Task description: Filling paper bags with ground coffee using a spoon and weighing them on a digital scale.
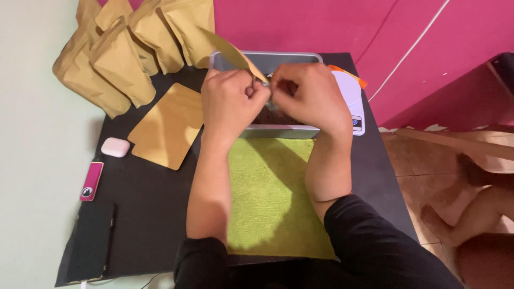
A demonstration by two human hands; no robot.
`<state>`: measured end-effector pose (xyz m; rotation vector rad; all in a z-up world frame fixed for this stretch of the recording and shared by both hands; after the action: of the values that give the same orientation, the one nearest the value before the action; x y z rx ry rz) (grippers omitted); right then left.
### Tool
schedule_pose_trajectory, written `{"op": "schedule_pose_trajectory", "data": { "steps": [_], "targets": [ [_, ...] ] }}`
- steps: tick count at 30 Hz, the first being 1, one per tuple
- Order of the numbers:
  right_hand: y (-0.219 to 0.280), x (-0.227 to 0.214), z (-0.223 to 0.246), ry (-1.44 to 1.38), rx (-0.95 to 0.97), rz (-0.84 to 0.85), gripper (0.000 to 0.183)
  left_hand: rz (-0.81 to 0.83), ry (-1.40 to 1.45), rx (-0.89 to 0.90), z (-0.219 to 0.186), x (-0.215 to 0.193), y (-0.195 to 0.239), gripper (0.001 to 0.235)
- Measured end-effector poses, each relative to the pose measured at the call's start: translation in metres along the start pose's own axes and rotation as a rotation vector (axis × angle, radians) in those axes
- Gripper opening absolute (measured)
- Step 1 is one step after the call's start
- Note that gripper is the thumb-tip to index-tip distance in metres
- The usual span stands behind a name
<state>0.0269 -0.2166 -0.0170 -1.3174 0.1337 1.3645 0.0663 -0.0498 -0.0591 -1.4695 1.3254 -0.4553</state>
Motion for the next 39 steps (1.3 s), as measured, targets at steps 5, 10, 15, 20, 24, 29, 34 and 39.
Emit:
{"op": "schedule_pose_trajectory", "data": {
  "steps": [5, 10, 15, 20, 24, 29, 34, 39],
  "targets": [
    [-0.006, 0.017, -0.008, 0.162, 0.015, 0.170, 0.014, -0.103, 0.013, 0.035, 0.001, -0.002, 0.001, 0.033],
    [-0.010, 0.027, -0.010, -0.004, -0.094, 0.034, 0.019, -0.014, 0.150, -0.171, -0.008, -0.014, -0.001, 0.029],
    [-0.012, 0.023, -0.005, -0.038, -0.103, -0.029, 0.012, 0.185, 0.054, -0.376, -0.022, -0.026, -0.007, 0.033],
    [-0.011, 0.021, -0.003, 0.004, -0.141, -0.032, 0.013, 0.244, 0.015, -0.424, -0.004, -0.014, 0.000, 0.038],
    [-0.011, 0.023, -0.007, 0.130, -0.105, -0.039, 0.039, 0.246, -0.143, -0.336, 0.004, -0.005, 0.004, 0.040],
    [-0.011, 0.024, -0.012, 0.128, -0.099, -0.069, 0.046, 0.183, -0.258, -0.336, -0.005, -0.007, 0.005, 0.034],
    [-0.011, 0.021, -0.019, 0.204, 0.085, -0.212, 0.030, -0.039, -0.694, -0.116, -0.003, 0.002, 0.009, 0.026],
    [-0.012, 0.019, -0.034, 0.191, 0.224, -0.210, 0.019, -0.034, -0.643, -0.215, -0.008, -0.012, 0.003, 0.029]
  ]
}}
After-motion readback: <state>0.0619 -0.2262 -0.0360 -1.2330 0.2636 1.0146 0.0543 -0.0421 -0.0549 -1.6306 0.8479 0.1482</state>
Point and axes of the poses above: each hand's wrist, its own y-axis away from the middle knuckle, its own x-axis out of the palm, z = x × y, the point moved 3 cm from there along -y, towards the middle knuckle, and after that the axes turned 4 degrees about y, right-handed, at the moved point
